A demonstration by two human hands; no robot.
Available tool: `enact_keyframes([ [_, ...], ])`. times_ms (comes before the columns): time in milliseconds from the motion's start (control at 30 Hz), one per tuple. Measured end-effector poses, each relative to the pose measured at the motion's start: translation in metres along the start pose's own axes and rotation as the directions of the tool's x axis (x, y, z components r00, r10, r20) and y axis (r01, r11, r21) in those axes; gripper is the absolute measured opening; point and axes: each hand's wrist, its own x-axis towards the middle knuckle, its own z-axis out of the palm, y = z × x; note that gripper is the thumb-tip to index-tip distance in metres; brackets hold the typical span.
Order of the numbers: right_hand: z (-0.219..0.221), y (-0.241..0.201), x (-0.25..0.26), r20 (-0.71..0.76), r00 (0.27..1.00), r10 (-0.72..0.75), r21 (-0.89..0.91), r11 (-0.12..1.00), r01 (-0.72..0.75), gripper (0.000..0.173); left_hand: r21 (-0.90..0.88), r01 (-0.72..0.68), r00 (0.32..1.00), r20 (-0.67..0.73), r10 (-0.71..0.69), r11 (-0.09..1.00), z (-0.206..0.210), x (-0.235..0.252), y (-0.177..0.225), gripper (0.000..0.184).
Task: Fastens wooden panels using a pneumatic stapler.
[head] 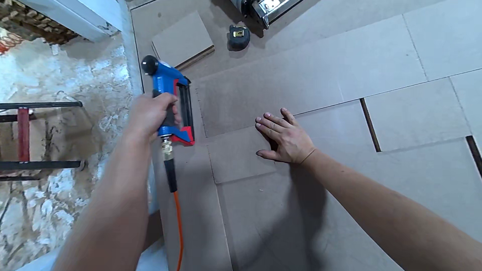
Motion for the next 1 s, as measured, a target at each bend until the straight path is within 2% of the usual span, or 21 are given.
enact_keyframes([
  [100,0.001,0.0,-0.001,0.001,1.0,0.005,0.003,1.0,-0.005,0.084,-0.101,-0.025,0.974,0.223,0.047,0.995,-0.046,-0.012,-0.011,0.027],
  [133,0.001,0.0,-0.001,0.002,1.0,0.003,0.006,1.0,-0.003,0.084,-0.112,-0.01,0.966,0.257,0.039,0.994,-0.056,-0.016,-0.015,0.028],
  [167,0.001,0.0,-0.001,0.0,1.0,0.003,0.008,1.0,-0.003,0.083,-0.061,-0.013,0.967,0.252,0.028,0.998,-0.062,-0.02,-0.018,0.028],
  [200,0.001,0.0,-0.001,0.0,1.0,0.002,0.013,1.0,-0.002,0.081,0.068,-0.051,0.978,0.204,0.036,0.996,-0.064,-0.024,-0.019,0.021],
  [233,0.001,0.0,-0.002,-0.003,1.0,0.001,0.016,1.0,-0.001,0.079,0.27,-0.122,0.983,0.166,0.078,0.955,-0.065,-0.028,-0.019,0.022],
  [267,0.002,0.0,-0.002,-0.016,1.0,0.001,0.024,1.0,0.0,0.077,0.495,-0.196,0.978,0.155,0.136,0.846,-0.065,-0.033,-0.019,0.03],
  [300,0.004,0.001,-0.002,-0.03,1.0,0.002,0.032,0.999,-0.001,0.075,0.685,-0.264,0.965,0.194,0.179,0.679,-0.063,-0.037,-0.018,0.034],
  [333,0.005,0.001,-0.002,-0.036,0.999,0.008,0.036,0.999,-0.006,0.074,0.781,-0.34,0.94,0.264,0.216,0.524,-0.059,-0.04,-0.019,0.034],
  [400,0.005,0.0,-0.002,-0.034,0.999,0.026,0.043,0.999,-0.024,0.074,0.797,-0.489,0.869,0.41,0.277,0.354,-0.053,-0.04,-0.027,0.027],
  [467,0.004,-0.001,-0.002,-0.038,0.998,0.044,0.051,0.998,-0.042,0.08,0.752,-0.595,0.798,0.51,0.322,0.284,-0.05,-0.032,-0.036,0.022],
  [533,0.003,-0.001,-0.001,-0.045,0.997,0.059,0.047,0.997,-0.057,0.086,0.729,-0.642,0.76,0.567,0.317,0.237,-0.048,-0.024,-0.043,0.02],
  [600,0.002,-0.001,-0.001,-0.046,0.996,0.081,0.045,0.996,-0.079,0.09,0.723,-0.652,0.754,0.587,0.295,0.228,-0.046,-0.02,-0.044,0.02],
  [767,0.002,-0.001,0.001,-0.054,0.993,0.107,0.044,0.994,-0.104,0.095,0.737,-0.617,0.786,0.557,0.269,0.276,-0.044,-0.017,-0.048,0.02],
  [1000,0.002,0.0,0.0,-0.047,0.994,0.101,0.032,0.994,-0.1,0.095,0.735,-0.63,0.771,0.555,0.312,0.25,-0.041,-0.022,-0.047,0.018],
])
